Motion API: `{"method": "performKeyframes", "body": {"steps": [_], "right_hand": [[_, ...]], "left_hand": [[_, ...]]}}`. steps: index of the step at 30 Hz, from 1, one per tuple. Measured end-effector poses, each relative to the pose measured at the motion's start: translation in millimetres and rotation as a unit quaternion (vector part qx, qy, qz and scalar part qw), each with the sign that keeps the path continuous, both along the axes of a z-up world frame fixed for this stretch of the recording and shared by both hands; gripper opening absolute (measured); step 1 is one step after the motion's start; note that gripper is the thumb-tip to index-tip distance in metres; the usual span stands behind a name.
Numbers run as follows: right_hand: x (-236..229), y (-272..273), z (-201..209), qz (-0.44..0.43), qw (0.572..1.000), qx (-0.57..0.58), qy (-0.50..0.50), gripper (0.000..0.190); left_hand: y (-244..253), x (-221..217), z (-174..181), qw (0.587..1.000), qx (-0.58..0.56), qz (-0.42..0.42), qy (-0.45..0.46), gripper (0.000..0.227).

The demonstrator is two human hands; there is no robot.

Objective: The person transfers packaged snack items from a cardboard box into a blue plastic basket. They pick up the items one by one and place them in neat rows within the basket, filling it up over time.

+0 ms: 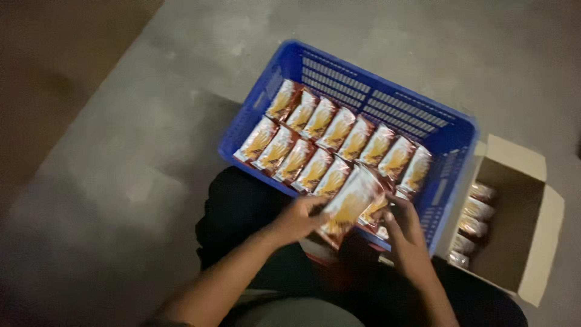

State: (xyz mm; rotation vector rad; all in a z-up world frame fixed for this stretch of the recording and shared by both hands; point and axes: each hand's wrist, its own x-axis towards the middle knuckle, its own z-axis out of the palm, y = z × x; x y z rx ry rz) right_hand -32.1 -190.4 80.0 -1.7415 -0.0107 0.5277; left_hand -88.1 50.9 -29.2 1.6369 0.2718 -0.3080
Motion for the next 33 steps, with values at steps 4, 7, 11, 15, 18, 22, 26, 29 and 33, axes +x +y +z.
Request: {"method": "performKeyframes", "body": {"steps": [4, 7, 11, 15, 18, 22, 26, 29, 33], "right_hand": [[4.7, -19.3, -36.1, 0.126, 0.944, -0.282, -0.119, 0.056], [5.2, -49.7, -98.9, 0.181, 0.85, -0.459, -0.183, 0.058], [-1.7, -47.3, -110.3, 0.157, 0.818, -0.462, -0.306, 0.033], [-0.4, -44.8, -113.8, 0.157, 0.801, -0.491, -0.306, 0.027], [-0.7, -45.3, -117.3, 0.15, 0.806, -0.501, -0.276, 0.028], [0.7, -52.4, -127.9, 0.146, 0.804, -0.479, -0.32, 0.024], [-0.2, -51.4, -127.2, 0.15, 0.803, -0.479, -0.321, 0.027], [0.2, -48.1, -121.7, 0.146, 0.809, -0.477, -0.31, 0.026], [0.6, -47.3, -116.1, 0.157, 0.822, -0.459, -0.299, 0.029]], "left_hand": [[58.0, 32.8, 25.9, 0.995, 0.084, 0.009, -0.048, 0.04], [97.2, 60.3, 10.2, 0.983, 0.159, 0.039, -0.079, 0.022], [123.8, 89.4, -42.5, 0.95, 0.306, 0.04, -0.042, 0.015], [117.3, 96.8, -45.6, 0.912, 0.407, 0.001, 0.045, 0.019], [100.5, 93.3, -18.1, 0.859, 0.493, -0.031, 0.133, 0.022], [93.4, 92.4, 8.0, 0.85, 0.489, -0.049, 0.192, 0.017], [94.2, 97.2, -10.5, 0.841, 0.498, -0.045, 0.208, 0.025], [92.7, 100.5, -27.4, 0.818, 0.531, -0.054, 0.214, 0.025], [91.3, 96.3, -14.9, 0.828, 0.532, -0.022, 0.173, 0.021]]}}
